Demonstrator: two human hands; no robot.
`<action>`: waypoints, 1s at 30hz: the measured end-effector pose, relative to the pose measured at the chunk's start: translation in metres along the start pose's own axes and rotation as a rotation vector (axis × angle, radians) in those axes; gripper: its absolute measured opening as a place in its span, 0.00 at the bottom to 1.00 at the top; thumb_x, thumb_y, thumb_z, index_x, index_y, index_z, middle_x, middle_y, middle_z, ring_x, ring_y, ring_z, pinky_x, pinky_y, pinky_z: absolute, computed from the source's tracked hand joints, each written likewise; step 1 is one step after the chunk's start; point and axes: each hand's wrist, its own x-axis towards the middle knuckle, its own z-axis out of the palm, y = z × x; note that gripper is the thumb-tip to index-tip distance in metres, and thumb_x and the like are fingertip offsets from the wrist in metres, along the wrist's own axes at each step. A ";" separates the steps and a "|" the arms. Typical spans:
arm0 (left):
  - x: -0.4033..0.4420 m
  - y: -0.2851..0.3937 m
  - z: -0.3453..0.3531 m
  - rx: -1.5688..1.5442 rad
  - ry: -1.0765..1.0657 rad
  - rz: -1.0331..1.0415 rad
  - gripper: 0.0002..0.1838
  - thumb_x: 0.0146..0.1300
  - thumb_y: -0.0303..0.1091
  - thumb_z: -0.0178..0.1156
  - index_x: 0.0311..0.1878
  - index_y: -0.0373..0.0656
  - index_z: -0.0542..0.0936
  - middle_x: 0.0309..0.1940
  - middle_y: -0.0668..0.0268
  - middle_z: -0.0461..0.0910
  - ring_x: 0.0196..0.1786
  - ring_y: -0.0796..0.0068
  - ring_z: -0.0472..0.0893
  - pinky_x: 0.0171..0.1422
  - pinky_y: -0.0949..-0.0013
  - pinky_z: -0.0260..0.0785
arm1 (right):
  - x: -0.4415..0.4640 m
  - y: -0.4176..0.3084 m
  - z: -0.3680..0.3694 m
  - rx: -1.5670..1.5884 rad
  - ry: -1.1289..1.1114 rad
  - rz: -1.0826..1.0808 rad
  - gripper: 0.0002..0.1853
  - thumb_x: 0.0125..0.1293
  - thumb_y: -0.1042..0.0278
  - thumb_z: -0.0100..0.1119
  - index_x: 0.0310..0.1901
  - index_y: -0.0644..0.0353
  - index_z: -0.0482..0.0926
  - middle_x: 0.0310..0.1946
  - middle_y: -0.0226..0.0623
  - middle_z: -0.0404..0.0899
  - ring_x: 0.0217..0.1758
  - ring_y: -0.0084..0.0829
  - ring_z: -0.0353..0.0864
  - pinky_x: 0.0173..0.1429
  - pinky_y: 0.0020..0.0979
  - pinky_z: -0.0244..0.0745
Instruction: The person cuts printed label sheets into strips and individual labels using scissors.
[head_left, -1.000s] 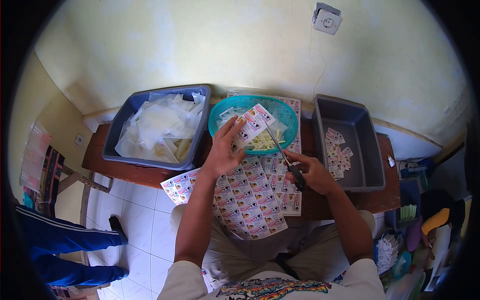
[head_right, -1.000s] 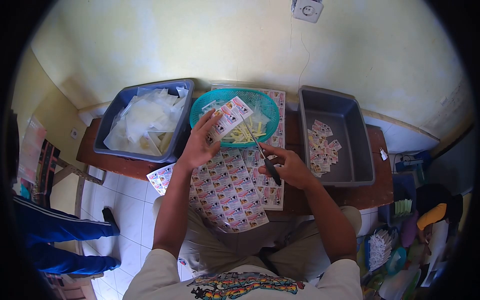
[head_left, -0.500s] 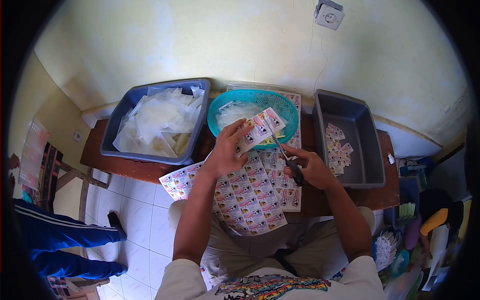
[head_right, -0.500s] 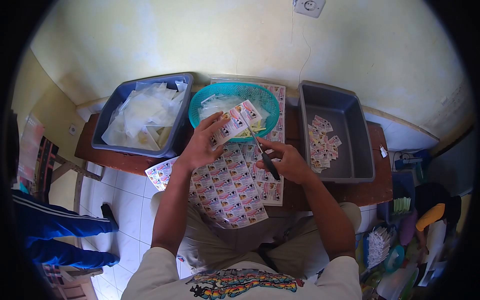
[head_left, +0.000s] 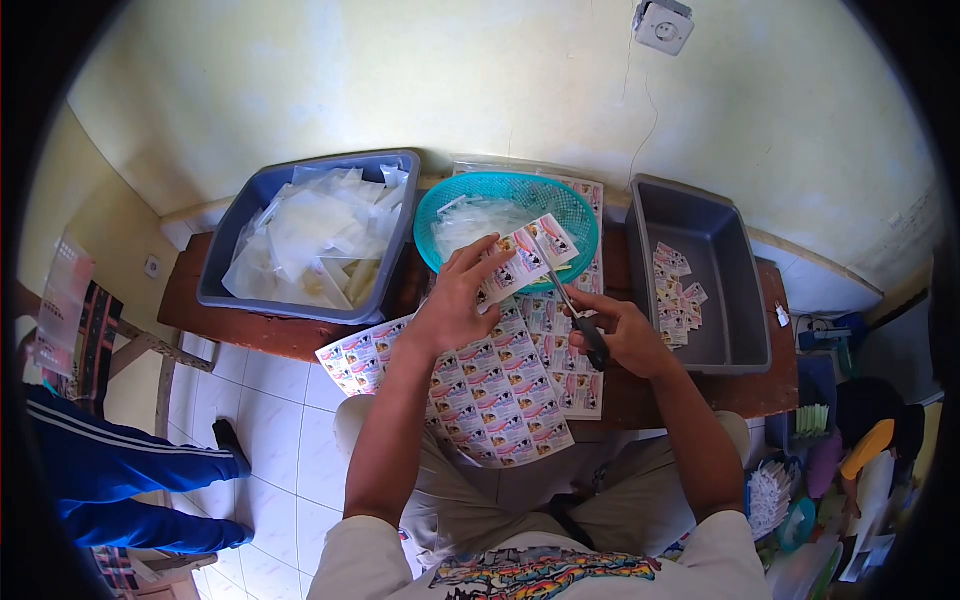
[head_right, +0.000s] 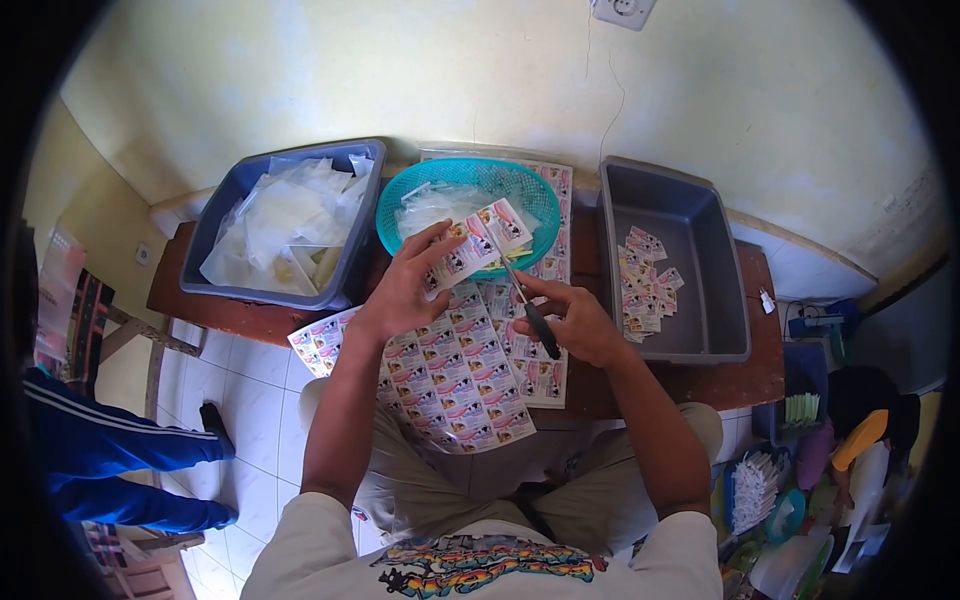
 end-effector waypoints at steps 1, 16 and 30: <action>0.000 0.000 0.000 0.000 0.003 0.000 0.48 0.51 0.19 0.72 0.80 0.52 0.74 0.84 0.49 0.64 0.85 0.44 0.64 0.88 0.48 0.59 | 0.000 0.001 0.000 0.000 0.000 0.000 0.45 0.64 0.60 0.85 0.81 0.57 0.72 0.52 0.35 0.86 0.50 0.20 0.83 0.52 0.28 0.83; 0.000 -0.002 0.001 -0.015 0.007 0.015 0.47 0.50 0.22 0.72 0.79 0.50 0.76 0.83 0.49 0.66 0.83 0.42 0.66 0.88 0.45 0.59 | -0.002 0.001 -0.002 0.033 -0.022 0.051 0.42 0.68 0.68 0.80 0.82 0.57 0.70 0.59 0.35 0.85 0.50 0.19 0.84 0.56 0.26 0.85; -0.005 0.006 0.000 -0.022 -0.011 -0.010 0.46 0.52 0.21 0.72 0.79 0.49 0.75 0.83 0.50 0.66 0.83 0.43 0.66 0.88 0.46 0.58 | -0.010 -0.004 0.002 0.065 -0.018 0.069 0.41 0.68 0.68 0.80 0.81 0.57 0.72 0.56 0.33 0.85 0.44 0.16 0.82 0.48 0.24 0.83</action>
